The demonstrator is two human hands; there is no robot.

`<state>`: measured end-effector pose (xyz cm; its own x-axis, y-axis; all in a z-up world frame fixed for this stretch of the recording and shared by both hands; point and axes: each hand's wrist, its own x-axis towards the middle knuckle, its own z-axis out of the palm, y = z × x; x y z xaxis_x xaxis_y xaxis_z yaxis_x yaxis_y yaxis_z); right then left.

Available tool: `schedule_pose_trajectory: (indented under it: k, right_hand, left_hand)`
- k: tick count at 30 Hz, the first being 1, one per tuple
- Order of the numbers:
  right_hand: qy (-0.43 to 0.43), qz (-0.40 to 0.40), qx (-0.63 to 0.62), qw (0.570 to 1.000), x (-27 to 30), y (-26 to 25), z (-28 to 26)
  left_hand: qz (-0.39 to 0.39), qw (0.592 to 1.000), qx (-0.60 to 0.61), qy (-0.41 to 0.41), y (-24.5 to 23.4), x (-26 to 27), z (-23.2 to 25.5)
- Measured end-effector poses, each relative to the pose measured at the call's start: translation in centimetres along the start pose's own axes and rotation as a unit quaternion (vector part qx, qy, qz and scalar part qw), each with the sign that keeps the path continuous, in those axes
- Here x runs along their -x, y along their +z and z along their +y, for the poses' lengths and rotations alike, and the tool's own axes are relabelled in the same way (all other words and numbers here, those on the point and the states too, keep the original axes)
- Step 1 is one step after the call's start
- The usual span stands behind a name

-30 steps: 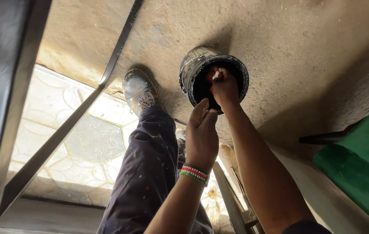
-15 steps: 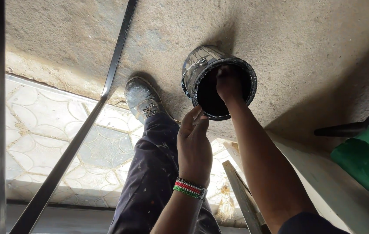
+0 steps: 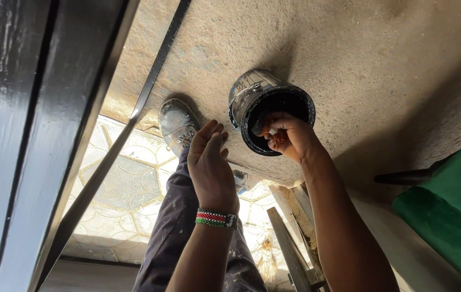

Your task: Painting a flat black panel using a sponge applicator and black paint

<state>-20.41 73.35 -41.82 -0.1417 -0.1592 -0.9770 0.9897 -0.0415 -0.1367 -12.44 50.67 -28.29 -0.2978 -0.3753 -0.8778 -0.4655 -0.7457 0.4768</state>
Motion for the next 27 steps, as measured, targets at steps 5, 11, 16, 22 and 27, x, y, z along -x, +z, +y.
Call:
schedule_pose_trajectory:
  k: [5, 11, 16, 22, 27]
  right_hand:
    - [0.049, -0.014, 0.063, 0.997, -2.3, -0.4, 0.3]
    - [0.098, -0.083, 0.180, 0.975, -3.4, -0.8, -2.4]
    - [0.100, -0.010, 0.240, 0.966, -2.8, -0.1, -3.7]
    - [0.058, 0.092, 0.386, 0.916, -3.7, 1.0, -3.4]
    - [-0.021, 0.016, 0.454, 0.891, -5.0, 1.2, -2.4]
  left_hand:
    - [0.024, 1.000, -0.005, -0.005, -0.1, -0.1, 0.4]
    - [0.042, 0.999, 0.004, -0.003, -0.4, 0.0, 0.0]
    - [0.044, 0.998, 0.046, -0.001, -0.4, 0.0, -0.3]
    - [0.055, 0.997, 0.053, -0.006, -0.2, 0.4, 0.8]
    - [0.065, 0.996, 0.067, -0.012, -0.1, 0.3, 1.2]
